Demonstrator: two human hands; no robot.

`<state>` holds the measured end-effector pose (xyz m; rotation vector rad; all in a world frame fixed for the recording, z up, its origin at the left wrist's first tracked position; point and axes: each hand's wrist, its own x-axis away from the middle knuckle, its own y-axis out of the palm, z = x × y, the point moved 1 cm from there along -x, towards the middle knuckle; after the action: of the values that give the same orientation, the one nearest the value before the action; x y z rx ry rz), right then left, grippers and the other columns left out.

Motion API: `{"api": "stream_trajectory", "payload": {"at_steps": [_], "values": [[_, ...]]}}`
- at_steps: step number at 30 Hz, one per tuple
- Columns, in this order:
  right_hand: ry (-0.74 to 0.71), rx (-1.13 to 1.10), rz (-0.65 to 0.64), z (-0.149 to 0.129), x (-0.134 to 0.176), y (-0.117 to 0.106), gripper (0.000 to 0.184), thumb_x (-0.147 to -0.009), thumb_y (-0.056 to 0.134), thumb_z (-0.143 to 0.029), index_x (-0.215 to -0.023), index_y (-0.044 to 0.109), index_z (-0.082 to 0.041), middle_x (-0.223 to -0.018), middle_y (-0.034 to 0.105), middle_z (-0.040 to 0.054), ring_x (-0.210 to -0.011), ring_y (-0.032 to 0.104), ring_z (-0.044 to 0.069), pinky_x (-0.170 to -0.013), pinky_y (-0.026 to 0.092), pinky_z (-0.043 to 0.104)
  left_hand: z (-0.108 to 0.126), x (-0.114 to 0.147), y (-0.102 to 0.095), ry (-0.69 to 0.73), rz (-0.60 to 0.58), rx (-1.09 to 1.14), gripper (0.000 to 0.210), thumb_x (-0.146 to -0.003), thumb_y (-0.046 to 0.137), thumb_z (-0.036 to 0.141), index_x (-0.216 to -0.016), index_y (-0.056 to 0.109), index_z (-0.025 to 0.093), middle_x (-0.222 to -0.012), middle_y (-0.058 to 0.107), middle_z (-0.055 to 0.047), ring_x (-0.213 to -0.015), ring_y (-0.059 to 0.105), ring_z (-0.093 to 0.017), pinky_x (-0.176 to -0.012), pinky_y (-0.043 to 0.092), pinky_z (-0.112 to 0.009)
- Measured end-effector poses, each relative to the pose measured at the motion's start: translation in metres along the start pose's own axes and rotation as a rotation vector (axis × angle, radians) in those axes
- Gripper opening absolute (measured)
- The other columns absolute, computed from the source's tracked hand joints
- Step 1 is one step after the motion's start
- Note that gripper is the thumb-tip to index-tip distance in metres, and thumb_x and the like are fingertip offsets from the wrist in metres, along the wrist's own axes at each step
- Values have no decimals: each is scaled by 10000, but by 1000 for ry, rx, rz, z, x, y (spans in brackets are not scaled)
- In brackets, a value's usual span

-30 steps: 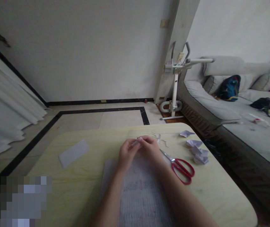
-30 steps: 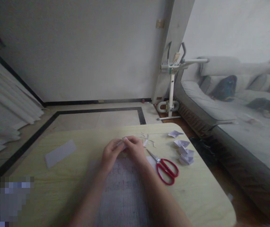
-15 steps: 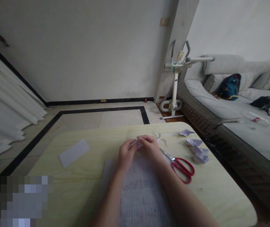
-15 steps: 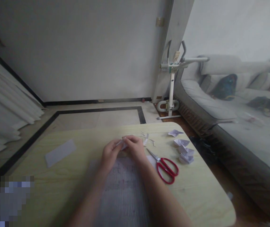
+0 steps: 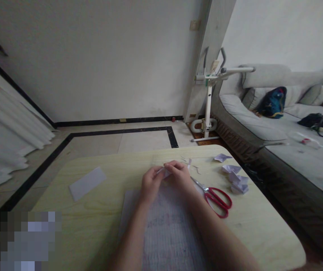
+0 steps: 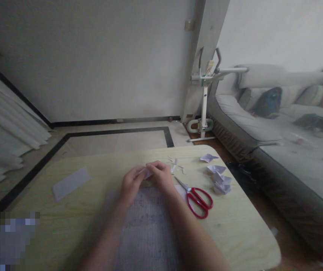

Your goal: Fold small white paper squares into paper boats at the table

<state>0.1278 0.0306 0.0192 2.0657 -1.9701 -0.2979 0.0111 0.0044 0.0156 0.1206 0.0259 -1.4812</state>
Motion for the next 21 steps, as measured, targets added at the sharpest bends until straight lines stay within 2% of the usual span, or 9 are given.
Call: {"api": "stream_trajectory", "payload": {"at_steps": [7,10,15,21], "values": [[5,15,36,2,0,1,192,-638,693,-347,-630,652,-159,-540,595,-10,-499,535,121,-483,455,235,-1,0,0,-16,23,3,261,-761,593,362,-868,665,136,-832,682,-50,-784,616,-175,-710,473,-261],[-24,113,12,-1,3,3,205,-677,665,-365,-683,666,-160,-588,616,7,-544,556,132,-501,471,236,0,-1,-1,-8,49,-17,251,-774,585,363,-863,660,141,-817,680,-43,-777,611,-167,-710,465,-253],[-88,238,4,-5,7,7,213,-710,640,-349,-628,630,-152,-557,574,-8,-530,531,116,-483,439,213,1,0,-2,19,86,-49,247,-777,587,368,-843,648,138,-811,668,-47,-780,598,-166,-699,456,-245],[-58,176,22,2,3,2,222,-700,644,-356,-609,609,-157,-546,586,-10,-504,524,116,-489,418,230,-1,2,0,-35,12,-22,279,-743,625,393,-865,627,142,-744,648,-27,-699,596,-156,-603,455,-224]]}}
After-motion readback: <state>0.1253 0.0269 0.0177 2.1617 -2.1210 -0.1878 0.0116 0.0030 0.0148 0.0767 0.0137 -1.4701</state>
